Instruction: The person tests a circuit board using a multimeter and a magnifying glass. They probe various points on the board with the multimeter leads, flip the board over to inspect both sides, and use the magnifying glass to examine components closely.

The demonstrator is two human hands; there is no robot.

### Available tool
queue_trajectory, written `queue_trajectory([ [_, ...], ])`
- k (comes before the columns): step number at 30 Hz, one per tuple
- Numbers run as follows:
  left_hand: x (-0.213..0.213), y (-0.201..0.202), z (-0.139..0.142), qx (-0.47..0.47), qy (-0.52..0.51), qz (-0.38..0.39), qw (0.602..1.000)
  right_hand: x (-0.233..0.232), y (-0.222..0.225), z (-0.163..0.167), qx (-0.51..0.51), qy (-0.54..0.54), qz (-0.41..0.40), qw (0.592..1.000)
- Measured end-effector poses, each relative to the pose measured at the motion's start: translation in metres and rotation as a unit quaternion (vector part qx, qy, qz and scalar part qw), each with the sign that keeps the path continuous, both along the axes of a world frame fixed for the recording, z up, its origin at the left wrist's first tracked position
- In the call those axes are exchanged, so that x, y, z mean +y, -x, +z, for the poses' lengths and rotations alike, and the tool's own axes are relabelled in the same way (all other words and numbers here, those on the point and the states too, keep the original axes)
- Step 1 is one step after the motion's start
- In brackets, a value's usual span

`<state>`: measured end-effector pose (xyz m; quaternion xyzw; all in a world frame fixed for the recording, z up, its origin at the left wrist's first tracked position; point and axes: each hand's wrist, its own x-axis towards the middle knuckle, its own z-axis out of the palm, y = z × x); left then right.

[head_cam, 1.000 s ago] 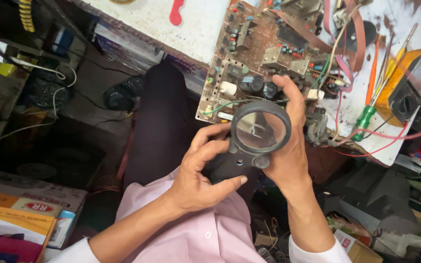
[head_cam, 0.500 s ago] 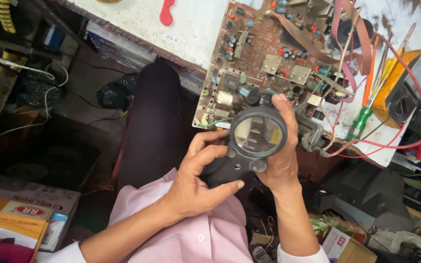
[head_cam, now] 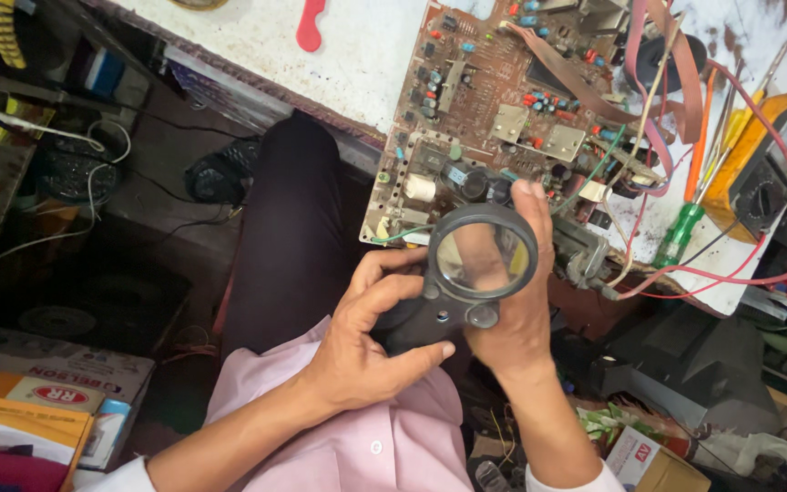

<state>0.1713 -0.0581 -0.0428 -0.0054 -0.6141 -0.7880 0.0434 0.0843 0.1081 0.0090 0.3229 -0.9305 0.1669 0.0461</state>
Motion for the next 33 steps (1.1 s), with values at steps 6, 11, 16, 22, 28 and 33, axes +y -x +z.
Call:
queue_trajectory([
  [6,0.000,-0.002,-0.005,-0.060,-0.063,-0.011,0.996,-0.016,-0.010,0.005,-0.029,-0.052,-0.041,0.997],
  [11,0.001,0.000,-0.006,-0.041,-0.127,-0.013,0.991,-0.019,-0.008,0.007,-0.039,-0.046,-0.042,0.997],
  [16,-0.001,0.002,-0.008,0.007,-0.004,0.000,1.000,-0.015,0.005,0.004,0.007,-0.041,-0.013,0.999],
  [22,0.003,0.000,-0.006,0.006,-0.008,-0.011,1.000,-0.008,0.004,-0.001,-0.112,0.055,-0.072,0.990],
  [28,0.003,0.003,-0.004,-0.005,0.009,-0.015,1.000,0.006,0.005,-0.014,-0.037,0.021,-0.021,0.999],
  [33,0.001,0.005,-0.001,-0.028,0.011,-0.027,0.999,0.015,0.001,-0.021,-0.144,0.133,-0.091,0.976],
])
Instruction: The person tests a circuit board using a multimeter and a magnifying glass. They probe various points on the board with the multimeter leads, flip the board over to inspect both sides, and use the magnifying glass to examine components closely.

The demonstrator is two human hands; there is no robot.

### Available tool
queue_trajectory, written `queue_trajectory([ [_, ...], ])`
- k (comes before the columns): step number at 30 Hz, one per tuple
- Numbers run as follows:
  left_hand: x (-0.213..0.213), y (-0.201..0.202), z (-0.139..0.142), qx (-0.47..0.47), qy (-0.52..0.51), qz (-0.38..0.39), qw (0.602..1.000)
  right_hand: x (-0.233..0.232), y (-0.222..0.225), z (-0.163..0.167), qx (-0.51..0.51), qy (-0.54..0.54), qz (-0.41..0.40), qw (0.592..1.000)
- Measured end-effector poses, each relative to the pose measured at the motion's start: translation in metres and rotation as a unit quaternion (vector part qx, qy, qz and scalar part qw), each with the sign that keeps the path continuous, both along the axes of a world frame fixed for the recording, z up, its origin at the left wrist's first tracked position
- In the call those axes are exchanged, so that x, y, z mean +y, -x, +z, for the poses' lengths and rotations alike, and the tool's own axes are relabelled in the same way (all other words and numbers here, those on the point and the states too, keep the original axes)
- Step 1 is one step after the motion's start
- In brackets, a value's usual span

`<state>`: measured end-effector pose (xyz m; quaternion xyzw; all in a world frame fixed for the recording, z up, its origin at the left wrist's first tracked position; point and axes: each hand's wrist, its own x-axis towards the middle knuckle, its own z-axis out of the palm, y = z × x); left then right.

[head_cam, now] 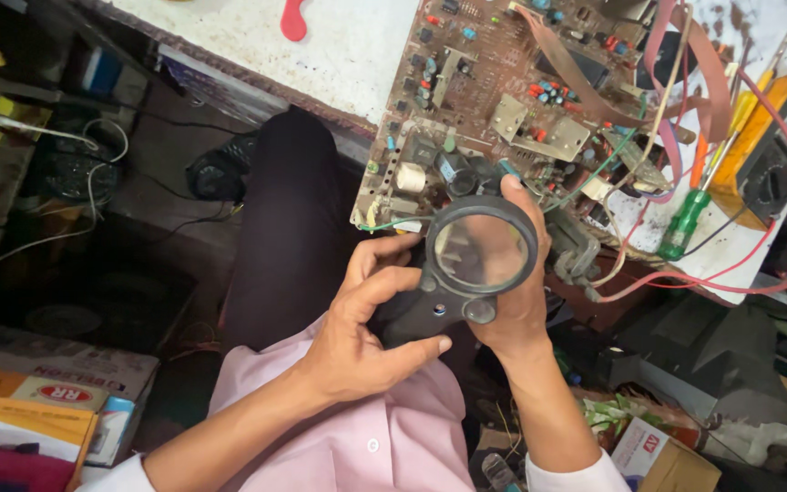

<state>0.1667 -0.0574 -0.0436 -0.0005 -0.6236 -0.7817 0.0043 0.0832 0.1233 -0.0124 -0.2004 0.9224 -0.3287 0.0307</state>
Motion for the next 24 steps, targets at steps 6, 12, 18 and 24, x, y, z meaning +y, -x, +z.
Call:
queue_trajectory([
  [6,0.000,0.003,0.002,-0.006,0.005,-0.005,1.000,0.004,0.004,-0.003,0.139,-0.057,0.071,0.986],
  [12,0.000,0.004,0.002,-0.012,0.005,0.001,1.000,0.003,0.008,-0.001,0.161,-0.079,0.091,0.980],
  [18,-0.001,0.006,0.004,-0.011,-0.011,0.003,1.000,0.002,0.009,-0.003,0.153,-0.086,0.084,0.981],
  [24,0.000,0.007,0.005,-0.018,-0.011,-0.004,1.000,0.005,0.010,-0.010,0.155,-0.054,0.077,0.983],
])
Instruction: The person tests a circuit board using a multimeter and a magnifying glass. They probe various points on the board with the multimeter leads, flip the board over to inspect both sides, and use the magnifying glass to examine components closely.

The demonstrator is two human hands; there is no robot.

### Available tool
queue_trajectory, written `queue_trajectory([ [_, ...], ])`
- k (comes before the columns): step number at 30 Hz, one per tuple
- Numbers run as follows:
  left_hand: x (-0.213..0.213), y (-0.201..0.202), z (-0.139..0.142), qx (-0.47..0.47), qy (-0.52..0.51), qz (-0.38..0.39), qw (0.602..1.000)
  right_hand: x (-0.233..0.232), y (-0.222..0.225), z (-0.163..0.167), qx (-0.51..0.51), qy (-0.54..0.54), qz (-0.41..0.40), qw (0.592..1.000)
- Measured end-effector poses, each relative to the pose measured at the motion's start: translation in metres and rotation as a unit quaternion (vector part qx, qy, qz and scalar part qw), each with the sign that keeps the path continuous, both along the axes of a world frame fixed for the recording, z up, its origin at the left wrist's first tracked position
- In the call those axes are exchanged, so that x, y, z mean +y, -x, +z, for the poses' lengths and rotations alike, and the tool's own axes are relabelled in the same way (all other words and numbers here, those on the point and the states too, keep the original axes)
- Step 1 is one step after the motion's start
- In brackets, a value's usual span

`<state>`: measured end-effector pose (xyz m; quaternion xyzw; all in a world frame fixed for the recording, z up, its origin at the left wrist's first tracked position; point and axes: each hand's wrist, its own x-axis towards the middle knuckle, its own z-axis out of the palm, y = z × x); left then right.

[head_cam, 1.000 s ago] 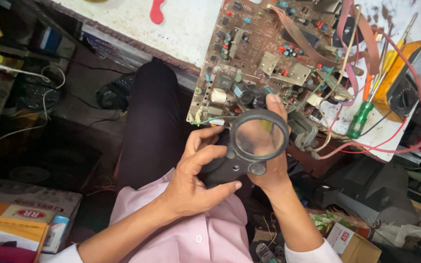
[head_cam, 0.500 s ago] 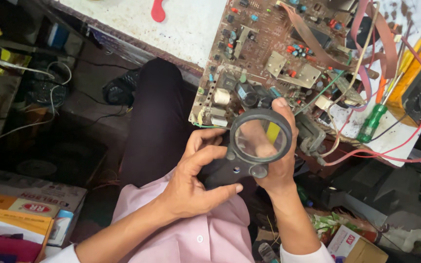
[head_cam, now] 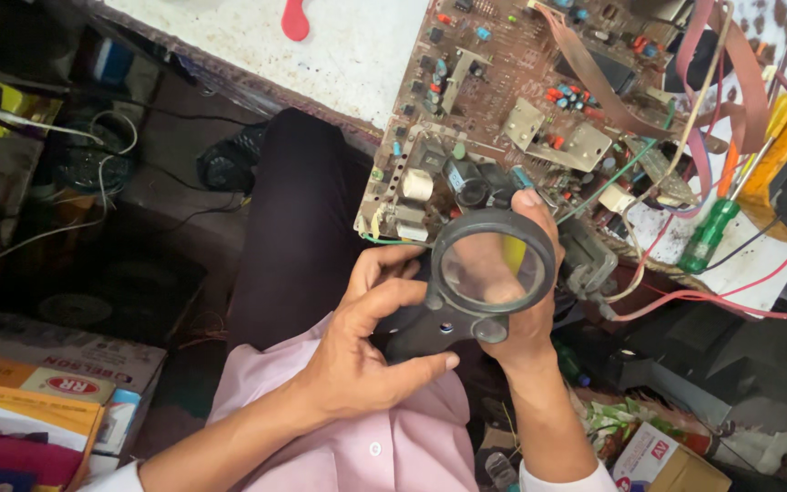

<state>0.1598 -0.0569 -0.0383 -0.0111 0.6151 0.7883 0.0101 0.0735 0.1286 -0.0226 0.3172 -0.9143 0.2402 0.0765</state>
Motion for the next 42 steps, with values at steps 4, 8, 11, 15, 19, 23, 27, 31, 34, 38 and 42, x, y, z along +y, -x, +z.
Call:
queue_trajectory([
  [4,0.002,0.000,-0.001,-0.002,-0.008,0.006,1.000,0.003,-0.001,0.000,0.001,-0.018,0.006,1.000],
  [8,0.003,-0.001,-0.001,-0.002,-0.006,0.008,1.000,0.003,-0.004,0.002,0.026,-0.024,0.019,0.999],
  [11,0.003,-0.001,-0.001,-0.008,-0.007,0.005,1.000,0.002,-0.004,0.002,0.031,-0.022,0.024,0.999],
  [15,0.003,-0.001,-0.002,0.000,-0.004,0.003,1.000,0.003,-0.004,0.002,0.037,-0.021,0.025,0.999],
  [19,0.003,-0.001,-0.002,-0.003,-0.009,0.002,1.000,0.004,-0.005,0.002,0.045,-0.024,0.030,0.998],
  [23,0.003,-0.001,-0.001,-0.008,-0.017,0.002,1.000,0.004,-0.005,0.001,0.040,-0.023,0.027,0.999],
  [27,0.003,0.000,0.000,-0.007,-0.009,0.006,1.000,0.004,-0.002,-0.001,0.018,-0.023,0.015,0.999],
  [31,0.004,0.000,-0.001,-0.006,-0.004,0.011,1.000,0.005,0.000,-0.005,0.000,-0.004,0.006,1.000],
  [34,0.004,0.000,-0.001,-0.002,0.003,0.014,1.000,0.008,-0.003,-0.008,0.016,-0.017,0.005,1.000],
  [38,0.004,-0.001,-0.001,-0.007,0.005,0.011,1.000,0.011,-0.003,-0.014,-0.006,0.017,-0.005,1.000],
  [42,0.004,-0.001,-0.001,-0.010,0.000,0.010,1.000,0.010,-0.003,-0.017,-0.015,0.053,-0.002,0.998],
])
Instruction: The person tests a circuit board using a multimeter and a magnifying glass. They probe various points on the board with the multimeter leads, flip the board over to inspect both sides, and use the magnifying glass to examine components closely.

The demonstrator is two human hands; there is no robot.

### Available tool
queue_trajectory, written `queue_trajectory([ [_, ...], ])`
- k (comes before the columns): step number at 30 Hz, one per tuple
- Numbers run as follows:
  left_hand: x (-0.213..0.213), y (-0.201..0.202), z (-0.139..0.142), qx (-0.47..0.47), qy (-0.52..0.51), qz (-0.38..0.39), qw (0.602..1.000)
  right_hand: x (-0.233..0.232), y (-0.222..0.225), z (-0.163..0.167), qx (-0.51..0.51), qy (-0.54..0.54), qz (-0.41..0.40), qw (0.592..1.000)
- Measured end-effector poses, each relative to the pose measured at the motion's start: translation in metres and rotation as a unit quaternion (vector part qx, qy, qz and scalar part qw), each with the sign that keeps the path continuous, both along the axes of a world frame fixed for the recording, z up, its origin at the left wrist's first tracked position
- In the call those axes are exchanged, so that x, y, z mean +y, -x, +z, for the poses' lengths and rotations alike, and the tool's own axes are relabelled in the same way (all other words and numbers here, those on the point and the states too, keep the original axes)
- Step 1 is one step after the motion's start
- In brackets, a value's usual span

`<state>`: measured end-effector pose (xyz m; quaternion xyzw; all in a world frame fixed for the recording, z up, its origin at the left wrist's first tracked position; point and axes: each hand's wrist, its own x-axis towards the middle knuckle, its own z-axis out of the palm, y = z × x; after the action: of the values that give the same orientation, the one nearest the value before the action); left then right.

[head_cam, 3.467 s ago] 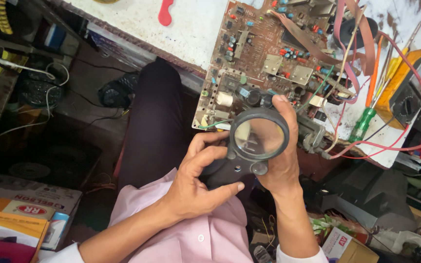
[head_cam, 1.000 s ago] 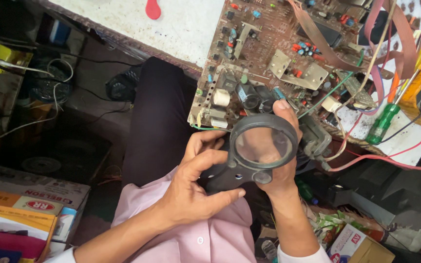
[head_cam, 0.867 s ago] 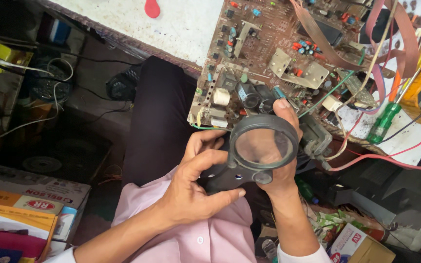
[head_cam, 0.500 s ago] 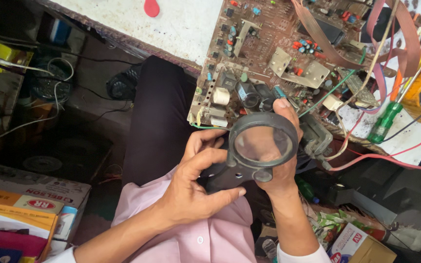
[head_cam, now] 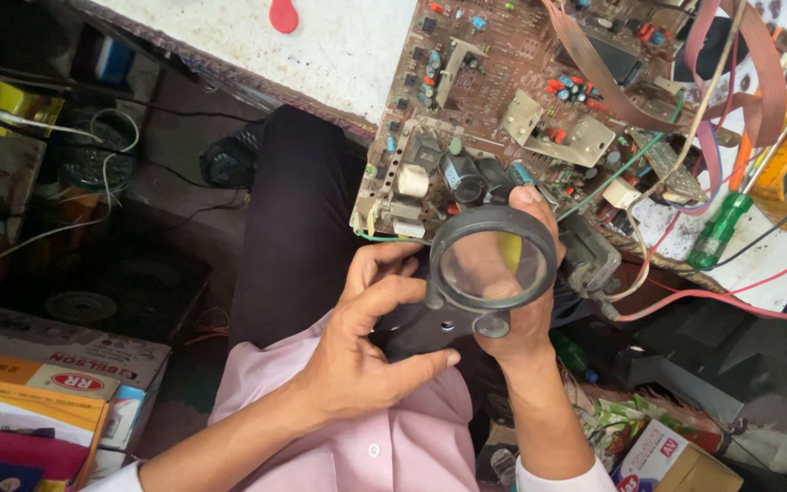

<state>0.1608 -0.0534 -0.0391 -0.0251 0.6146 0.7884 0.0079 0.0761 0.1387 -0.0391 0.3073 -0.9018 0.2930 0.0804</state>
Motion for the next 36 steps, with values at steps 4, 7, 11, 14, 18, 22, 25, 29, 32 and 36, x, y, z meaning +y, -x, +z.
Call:
queue_trajectory([
  [4,0.000,0.000,0.001,0.000,0.002,-0.003,1.000,-0.002,-0.002,0.003,0.029,-0.050,0.004,0.998],
  [7,0.000,0.000,0.000,-0.003,0.004,-0.004,1.000,-0.004,-0.001,0.004,0.016,-0.042,-0.001,0.999],
  [11,0.000,0.000,0.001,-0.005,-0.003,-0.005,1.000,-0.007,-0.001,0.008,0.016,-0.052,-0.003,0.999],
  [14,-0.001,0.000,0.000,-0.007,-0.004,-0.006,1.000,-0.008,-0.001,0.010,0.011,-0.057,-0.003,0.998],
  [18,0.000,0.000,0.000,-0.005,-0.006,-0.002,1.000,-0.007,-0.002,0.010,0.012,-0.066,-0.006,0.998],
  [22,-0.001,0.000,0.000,-0.003,0.000,0.000,1.000,-0.003,-0.001,0.004,0.014,-0.053,-0.003,0.998],
  [25,0.000,0.000,-0.001,-0.001,-0.004,0.001,1.000,0.000,0.000,-0.001,-0.004,0.007,0.002,1.000],
  [29,0.000,0.000,-0.001,0.001,-0.004,0.003,1.000,0.003,-0.001,-0.004,0.011,-0.009,0.008,1.000],
  [32,0.000,0.001,-0.001,0.000,-0.002,0.004,1.000,0.002,-0.001,-0.003,0.006,-0.006,0.008,1.000],
  [36,-0.001,0.001,-0.001,0.000,0.000,0.003,1.000,-0.001,0.000,0.002,0.011,-0.036,0.006,0.999],
])
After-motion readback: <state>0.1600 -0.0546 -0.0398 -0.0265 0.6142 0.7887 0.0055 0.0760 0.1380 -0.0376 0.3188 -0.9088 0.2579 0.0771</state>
